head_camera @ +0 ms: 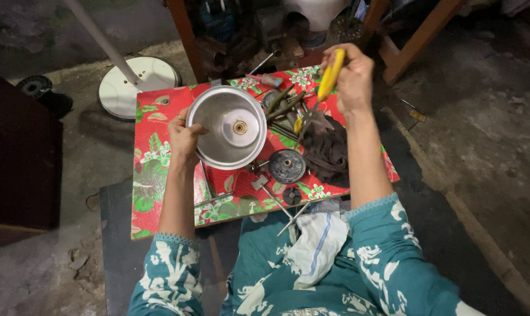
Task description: The person dismantles a metal blender jar base using pliers and a screwdriver, cuts a strip of material with scissors, and manipulates internal mechanical components and wiring by hand.
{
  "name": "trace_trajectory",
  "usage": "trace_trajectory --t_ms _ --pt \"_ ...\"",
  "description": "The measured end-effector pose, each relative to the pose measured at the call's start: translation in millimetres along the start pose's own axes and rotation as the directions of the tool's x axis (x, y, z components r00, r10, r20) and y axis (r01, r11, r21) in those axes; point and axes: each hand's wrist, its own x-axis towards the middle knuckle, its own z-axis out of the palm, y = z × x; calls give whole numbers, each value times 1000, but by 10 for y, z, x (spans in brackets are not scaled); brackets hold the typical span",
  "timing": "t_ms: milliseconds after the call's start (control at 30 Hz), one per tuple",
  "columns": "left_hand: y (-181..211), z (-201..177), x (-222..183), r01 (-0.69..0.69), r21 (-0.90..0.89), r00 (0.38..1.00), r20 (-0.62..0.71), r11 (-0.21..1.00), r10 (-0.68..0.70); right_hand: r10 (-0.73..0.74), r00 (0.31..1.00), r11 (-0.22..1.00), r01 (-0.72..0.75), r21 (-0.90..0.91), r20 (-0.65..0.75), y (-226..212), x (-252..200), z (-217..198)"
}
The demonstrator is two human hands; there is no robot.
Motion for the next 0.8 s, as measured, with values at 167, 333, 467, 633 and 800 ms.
trace_trajectory --t_ms 167,333,467,633,800 --pt "-54 -25 -82 46 -119 999 -10 992 -48 -4 926 998 -17 -53 -377 84 -50 -421" --pt "-344 -212 -117 30 -312 998 -44 950 -46 198 802 967 -68 244 -564 503 -329 -719" --pt "-676 -488 -93 16 -203 990 -133 979 -44 376 771 918 -236 319 -514 944 -610 -843" --pt "-886 -625 -102 -49 78 975 -211 996 64 319 864 948 -294 122 -390 1429 -698 -986" --pt "-793 -583 -82 -8 63 980 -199 998 20 187 935 784 -327 -528 -302 1295 -737 -1097"
